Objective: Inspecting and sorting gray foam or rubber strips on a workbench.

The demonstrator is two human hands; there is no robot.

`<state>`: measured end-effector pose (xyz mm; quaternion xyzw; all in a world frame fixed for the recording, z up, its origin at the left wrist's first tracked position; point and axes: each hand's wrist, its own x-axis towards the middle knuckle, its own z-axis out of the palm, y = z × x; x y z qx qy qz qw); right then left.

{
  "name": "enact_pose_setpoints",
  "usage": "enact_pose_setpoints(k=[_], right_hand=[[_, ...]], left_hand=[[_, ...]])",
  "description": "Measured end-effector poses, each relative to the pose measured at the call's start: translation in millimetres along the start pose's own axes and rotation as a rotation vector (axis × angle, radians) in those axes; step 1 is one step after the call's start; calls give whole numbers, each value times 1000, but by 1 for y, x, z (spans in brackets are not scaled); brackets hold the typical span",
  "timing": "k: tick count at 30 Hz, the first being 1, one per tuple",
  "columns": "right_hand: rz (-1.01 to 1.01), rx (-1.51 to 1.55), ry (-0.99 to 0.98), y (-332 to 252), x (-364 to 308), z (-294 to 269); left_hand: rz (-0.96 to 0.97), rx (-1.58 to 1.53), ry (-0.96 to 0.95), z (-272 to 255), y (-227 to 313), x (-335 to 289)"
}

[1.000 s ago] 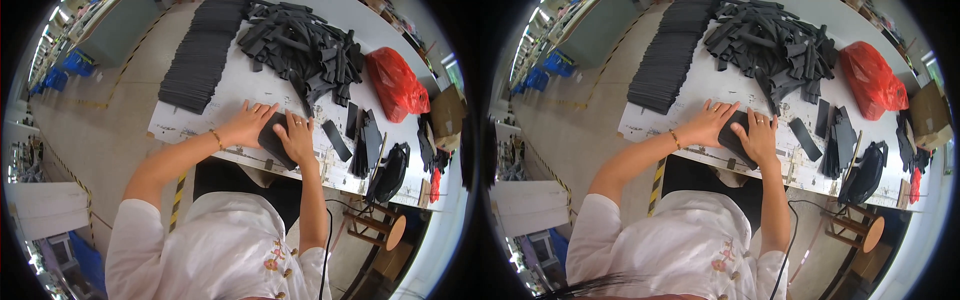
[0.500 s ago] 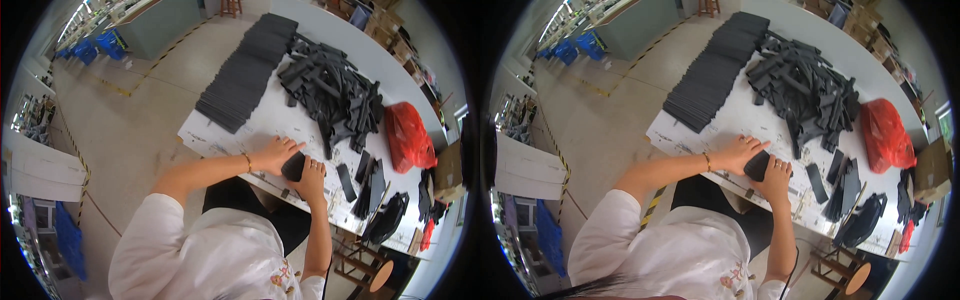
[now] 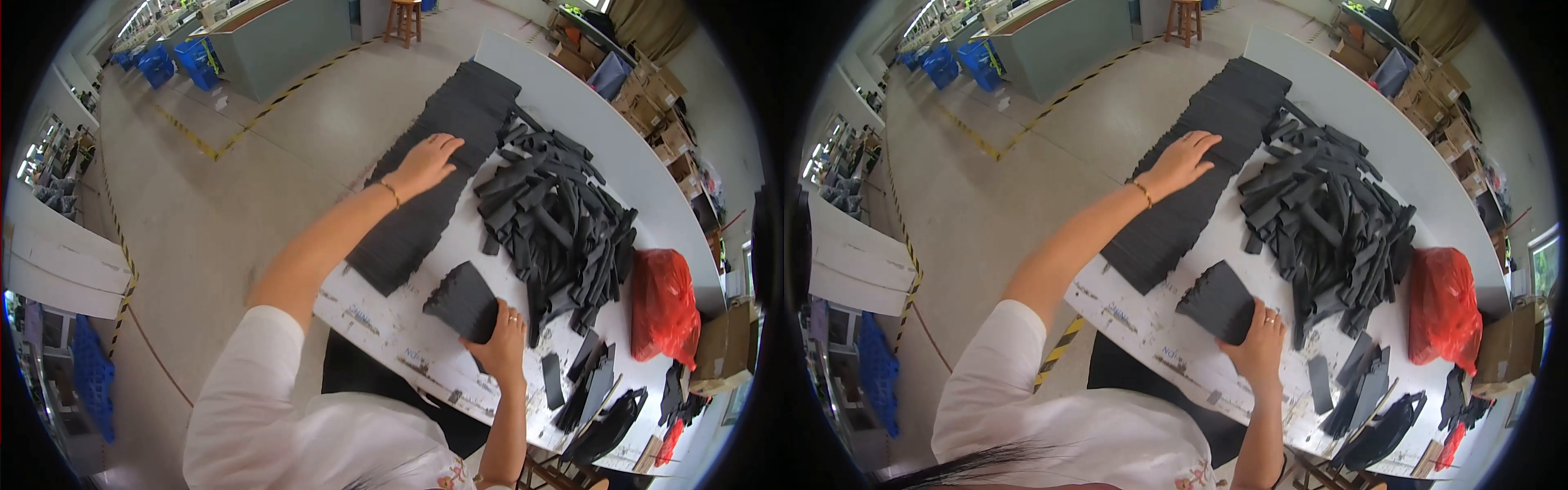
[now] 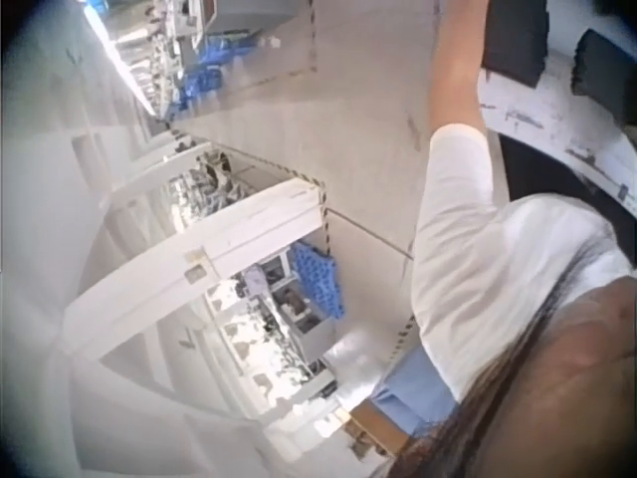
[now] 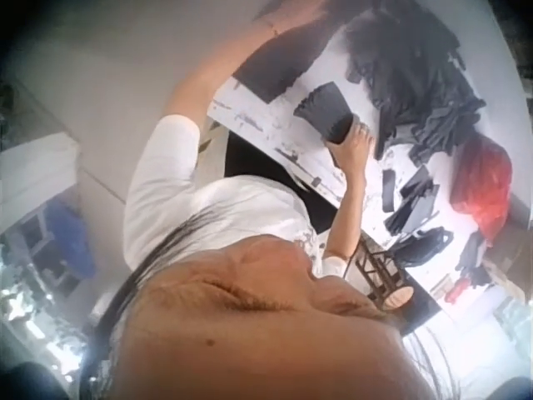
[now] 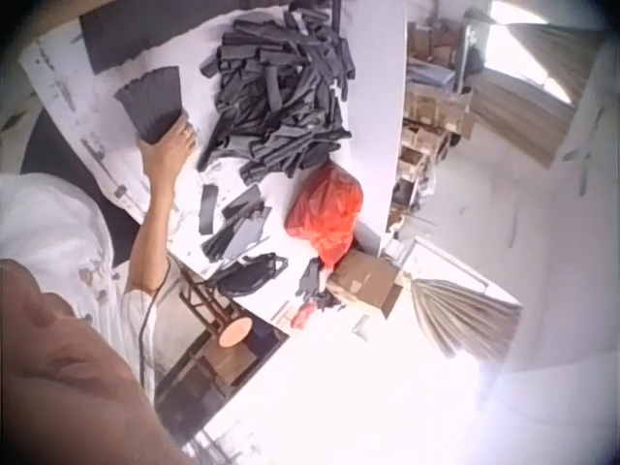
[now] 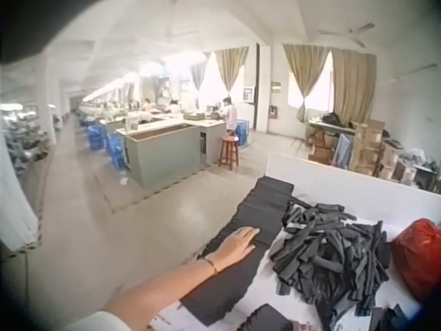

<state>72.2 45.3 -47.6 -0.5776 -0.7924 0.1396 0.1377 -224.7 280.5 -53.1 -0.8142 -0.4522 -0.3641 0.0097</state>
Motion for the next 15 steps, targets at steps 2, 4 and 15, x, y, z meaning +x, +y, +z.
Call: enact_pose_setpoints(k=[2, 4, 15], right_hand=[[-24, 21, -8, -10, 5, 0], [-13, 40, -16, -13, 9, -3], [72, 129, -27, -11, 55, -3]], left_hand=[[31, 98, -37, -1, -43, 14], [125, 322, -150, 4, -68, 26], [268, 227, -329, 1, -97, 72]])
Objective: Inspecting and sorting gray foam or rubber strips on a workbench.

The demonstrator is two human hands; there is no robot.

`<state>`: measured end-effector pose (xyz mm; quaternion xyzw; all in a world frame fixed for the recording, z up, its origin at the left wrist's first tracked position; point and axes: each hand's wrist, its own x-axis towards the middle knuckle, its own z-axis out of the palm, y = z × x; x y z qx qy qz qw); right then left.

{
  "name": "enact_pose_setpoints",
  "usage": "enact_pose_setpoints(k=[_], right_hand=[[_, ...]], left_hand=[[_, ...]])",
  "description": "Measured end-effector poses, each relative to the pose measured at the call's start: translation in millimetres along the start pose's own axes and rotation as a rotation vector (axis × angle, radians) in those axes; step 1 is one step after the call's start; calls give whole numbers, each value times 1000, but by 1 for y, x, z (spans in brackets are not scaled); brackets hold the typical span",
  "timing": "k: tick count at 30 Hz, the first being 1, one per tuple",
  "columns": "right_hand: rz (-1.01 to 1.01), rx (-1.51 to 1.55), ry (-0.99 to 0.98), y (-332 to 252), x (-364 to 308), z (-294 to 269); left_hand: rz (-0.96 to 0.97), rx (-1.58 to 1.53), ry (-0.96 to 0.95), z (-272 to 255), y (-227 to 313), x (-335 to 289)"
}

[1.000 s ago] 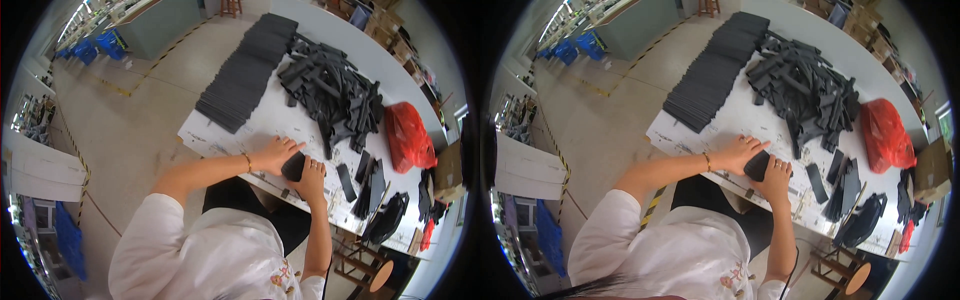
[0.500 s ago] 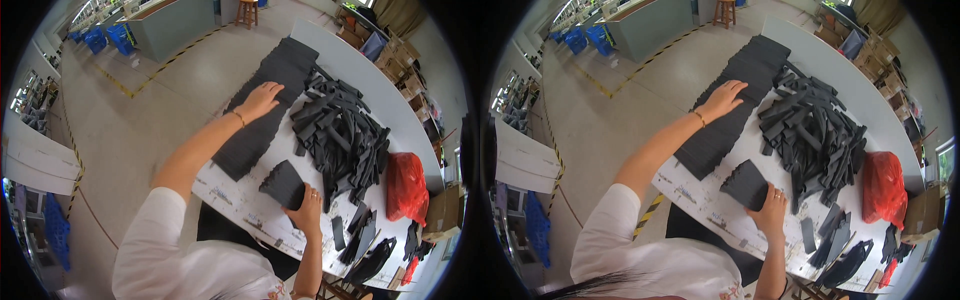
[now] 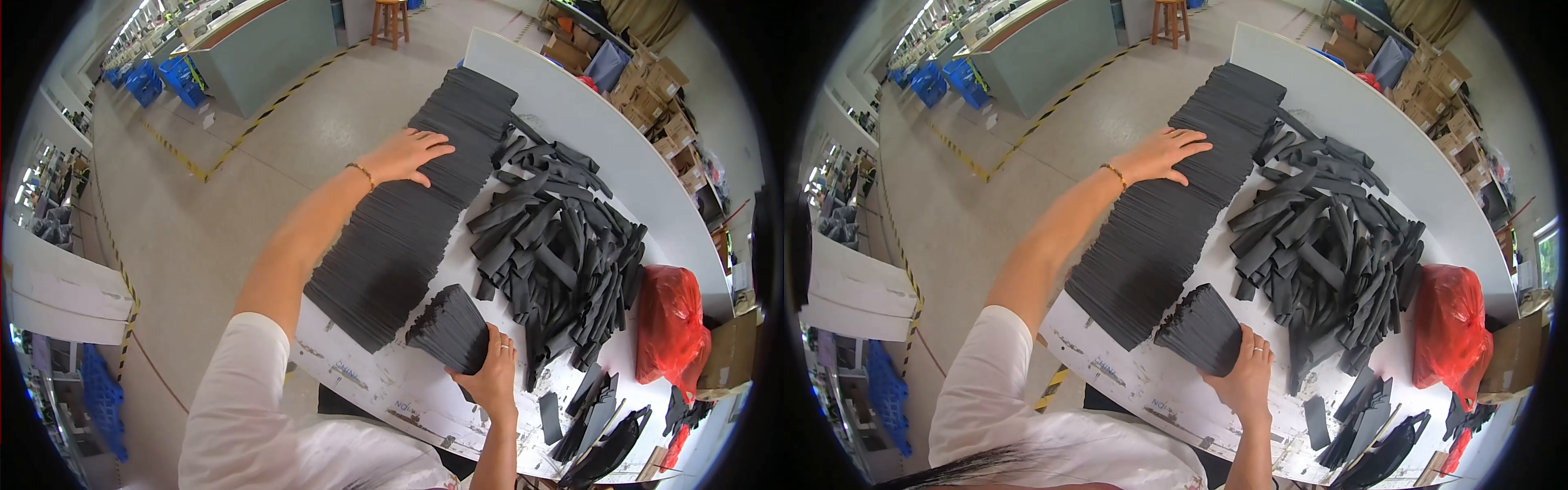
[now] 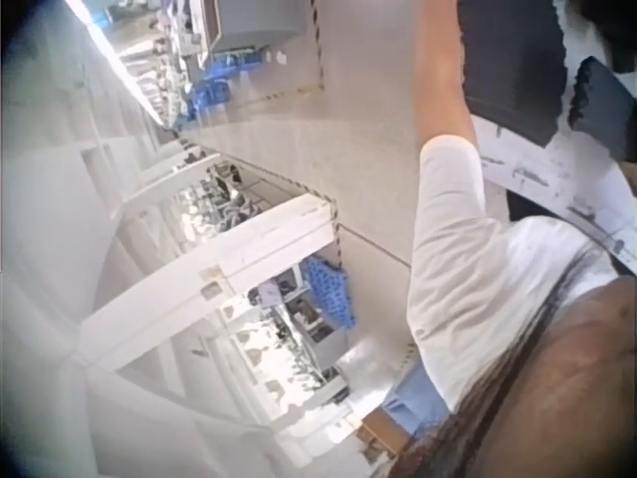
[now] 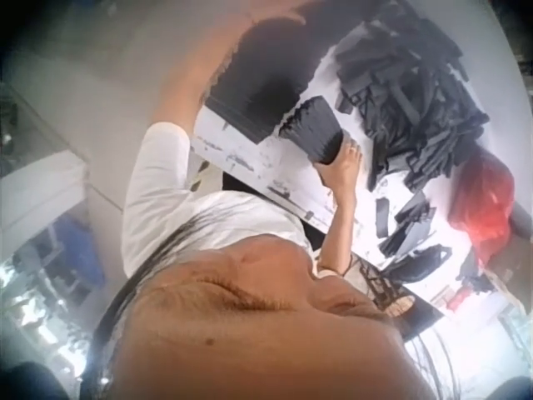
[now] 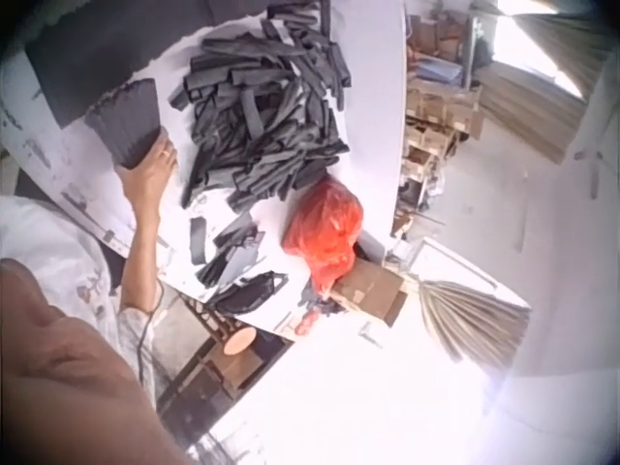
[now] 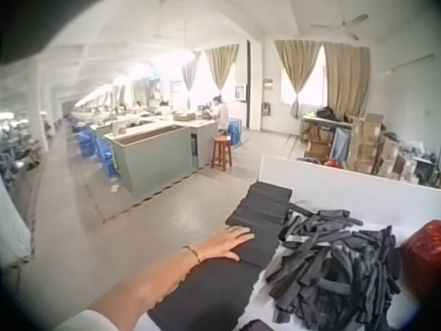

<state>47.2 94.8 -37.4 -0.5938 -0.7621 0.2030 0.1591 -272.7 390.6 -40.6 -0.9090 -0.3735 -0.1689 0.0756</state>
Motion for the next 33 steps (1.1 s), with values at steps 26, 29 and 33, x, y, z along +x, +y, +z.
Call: enact_pose_setpoints(k=[26, 29, 33], right_hand=[[-320, -338, 16, -71, 259, 25], [-331, -358, -14, -73, 275, 32], [-351, -343, -30, -68, 289, 32]], left_hand=[[204, -136, -184, -9, -47, 55], [209, -224, -172, -3, -56, 52], [189, -313, -175, -1, -62, 50]])
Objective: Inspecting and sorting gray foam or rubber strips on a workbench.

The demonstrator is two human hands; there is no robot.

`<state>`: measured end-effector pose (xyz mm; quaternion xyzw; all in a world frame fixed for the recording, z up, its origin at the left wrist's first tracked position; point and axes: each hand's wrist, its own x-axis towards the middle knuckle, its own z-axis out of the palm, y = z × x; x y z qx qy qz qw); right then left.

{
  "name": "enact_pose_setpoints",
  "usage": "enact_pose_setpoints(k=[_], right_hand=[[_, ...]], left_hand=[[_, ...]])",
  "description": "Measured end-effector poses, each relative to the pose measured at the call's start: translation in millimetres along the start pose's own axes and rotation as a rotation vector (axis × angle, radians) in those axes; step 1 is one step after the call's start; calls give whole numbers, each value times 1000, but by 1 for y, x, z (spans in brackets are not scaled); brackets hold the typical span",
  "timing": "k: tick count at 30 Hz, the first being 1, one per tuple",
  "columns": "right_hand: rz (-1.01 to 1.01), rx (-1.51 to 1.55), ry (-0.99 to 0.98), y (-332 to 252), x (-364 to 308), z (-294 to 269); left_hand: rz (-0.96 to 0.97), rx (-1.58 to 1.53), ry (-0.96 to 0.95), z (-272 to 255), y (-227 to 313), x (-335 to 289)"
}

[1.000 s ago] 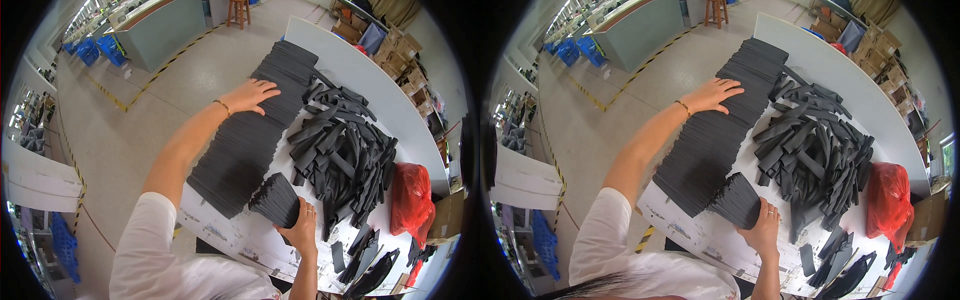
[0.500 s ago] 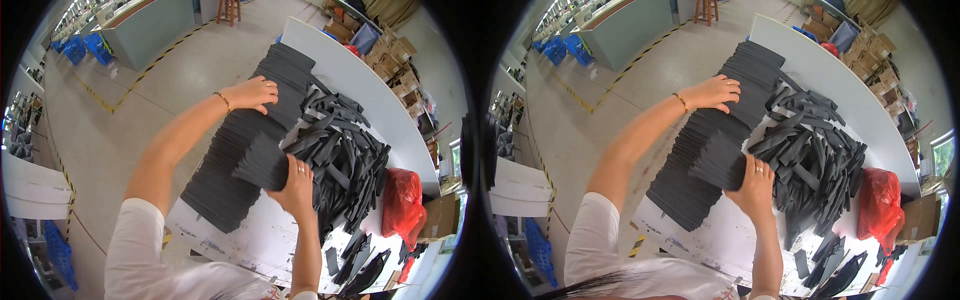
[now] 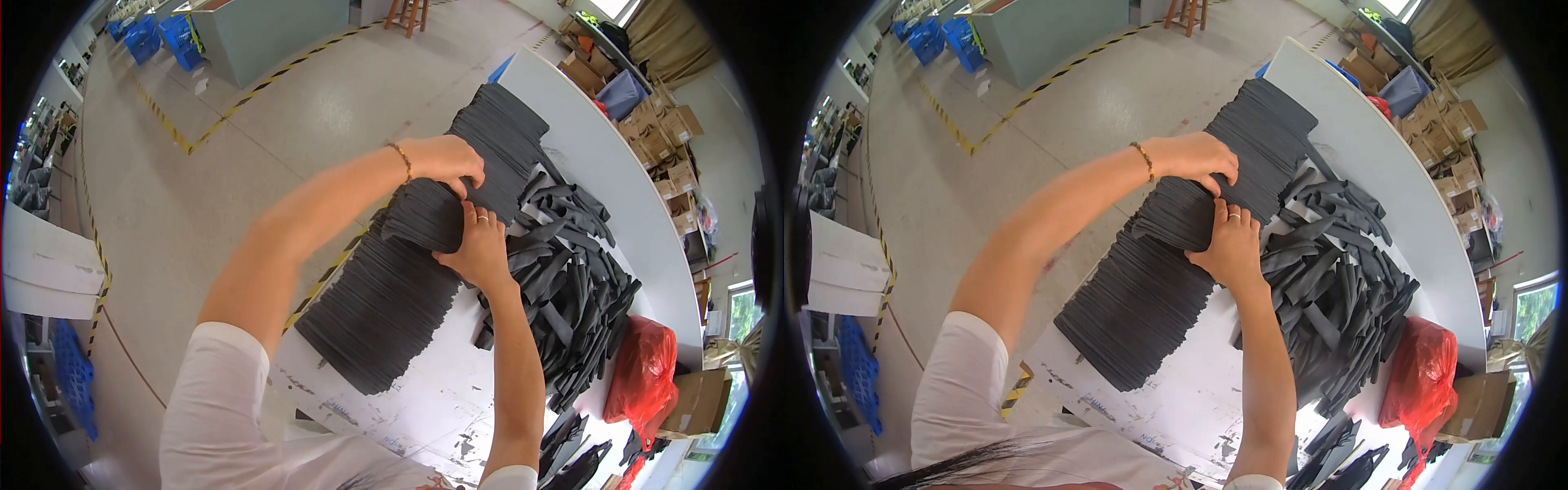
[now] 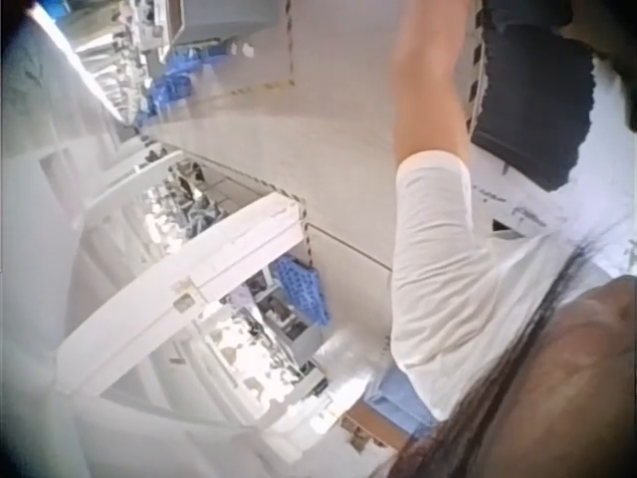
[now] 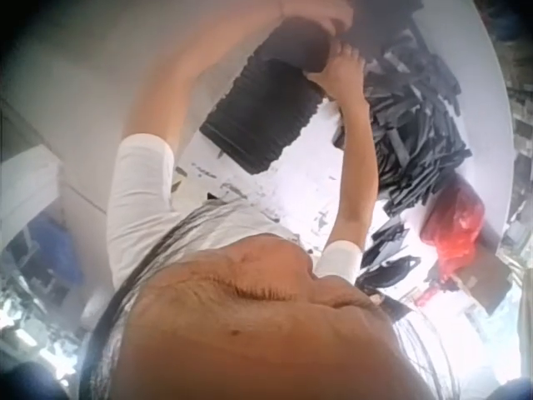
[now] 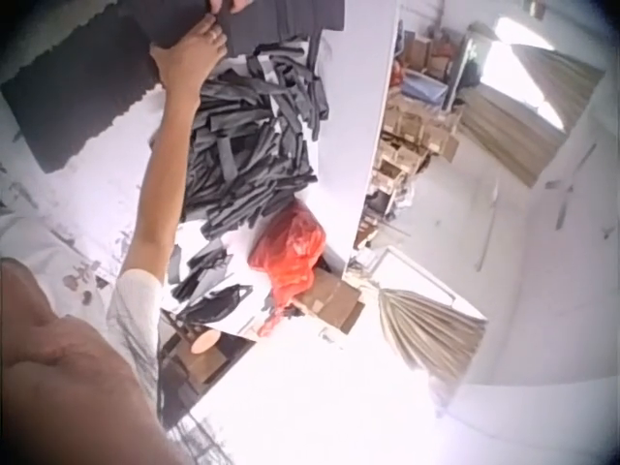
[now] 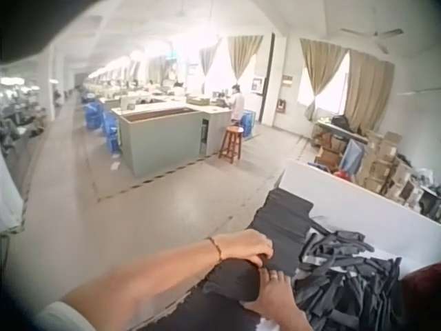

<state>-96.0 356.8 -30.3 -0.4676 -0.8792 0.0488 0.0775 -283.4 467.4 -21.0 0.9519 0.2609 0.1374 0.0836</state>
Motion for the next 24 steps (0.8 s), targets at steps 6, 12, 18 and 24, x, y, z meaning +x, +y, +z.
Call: enact_pose_setpoints(k=[6, 12, 18, 24], right_hand=[[-15, -21, -36, 4, 3, -4], [-16, 0, -61, 4, 5, -6], [-17, 23, -18, 8, 8, -1], [17, 88, -4, 9, 10, -4]], left_hand=[[-3, 32, -74, -3, 3, 1], [12, 89, -24, 0, 0, -13], [-32, 206, -172, -9, 5, -13], [-142, 243, -179, -3, 16, -19]])
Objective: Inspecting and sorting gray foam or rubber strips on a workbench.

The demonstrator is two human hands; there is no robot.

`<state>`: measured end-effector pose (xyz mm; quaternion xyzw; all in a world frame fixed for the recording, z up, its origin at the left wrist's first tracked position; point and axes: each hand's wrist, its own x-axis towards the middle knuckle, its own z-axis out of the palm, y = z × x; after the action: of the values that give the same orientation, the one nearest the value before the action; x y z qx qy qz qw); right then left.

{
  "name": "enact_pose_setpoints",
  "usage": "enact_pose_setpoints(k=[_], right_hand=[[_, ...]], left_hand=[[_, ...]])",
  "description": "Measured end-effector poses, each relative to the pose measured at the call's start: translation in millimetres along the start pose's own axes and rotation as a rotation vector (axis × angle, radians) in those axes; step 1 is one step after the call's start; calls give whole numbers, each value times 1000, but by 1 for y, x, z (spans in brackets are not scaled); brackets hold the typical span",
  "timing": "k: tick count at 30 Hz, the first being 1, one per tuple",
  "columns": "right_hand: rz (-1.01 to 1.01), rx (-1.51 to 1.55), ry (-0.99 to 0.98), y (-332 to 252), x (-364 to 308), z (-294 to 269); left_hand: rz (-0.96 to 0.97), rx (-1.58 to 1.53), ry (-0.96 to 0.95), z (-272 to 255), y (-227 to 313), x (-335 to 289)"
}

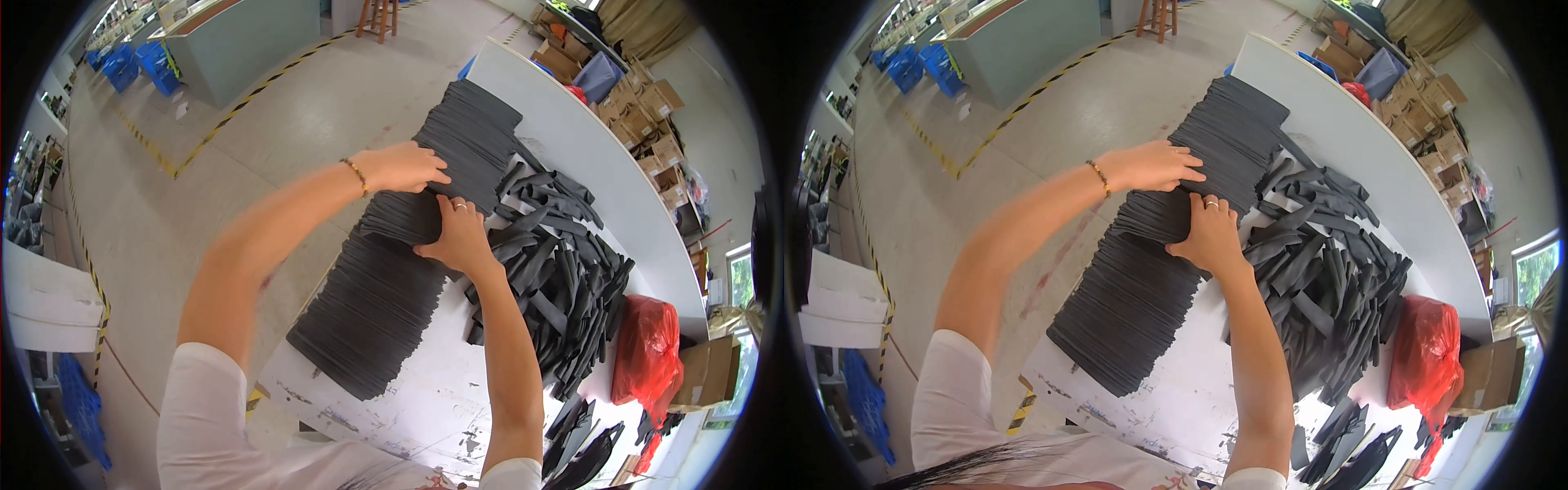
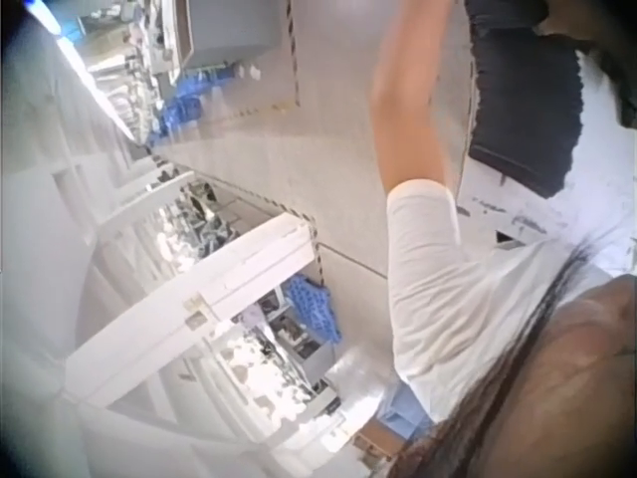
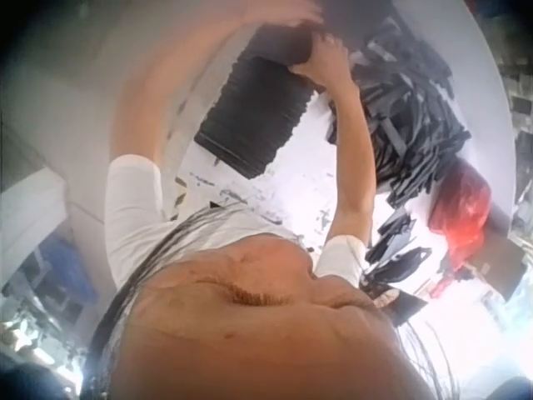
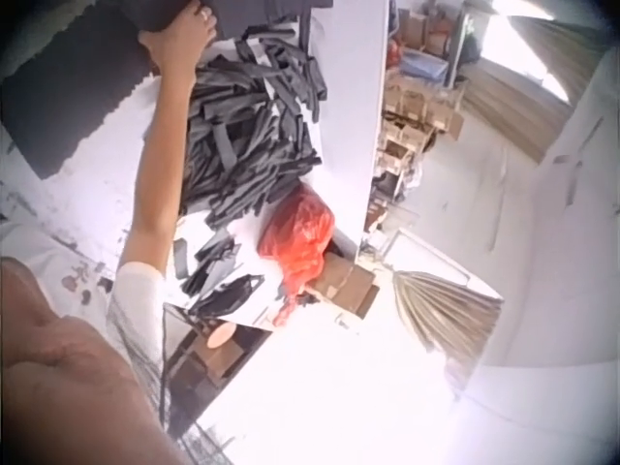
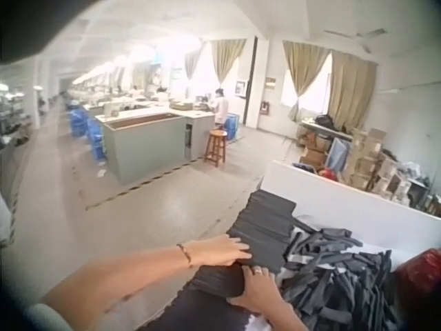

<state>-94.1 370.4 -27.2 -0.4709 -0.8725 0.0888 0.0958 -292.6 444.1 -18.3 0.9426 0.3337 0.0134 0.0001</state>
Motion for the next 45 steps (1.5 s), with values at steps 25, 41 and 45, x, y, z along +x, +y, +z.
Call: enact_pose_setpoints(k=[25, 41, 45], right_hand=[[1118, 147, 937, 245, -353, -49], [865, -187, 251, 169, -347, 50], [925, 87, 258, 180, -359, 21]], left_hand=[[222, -665, 178, -13, 183, 48], [-600, -500, 351, 131, 394, 43], [-557, -535, 359, 118, 398, 29]])
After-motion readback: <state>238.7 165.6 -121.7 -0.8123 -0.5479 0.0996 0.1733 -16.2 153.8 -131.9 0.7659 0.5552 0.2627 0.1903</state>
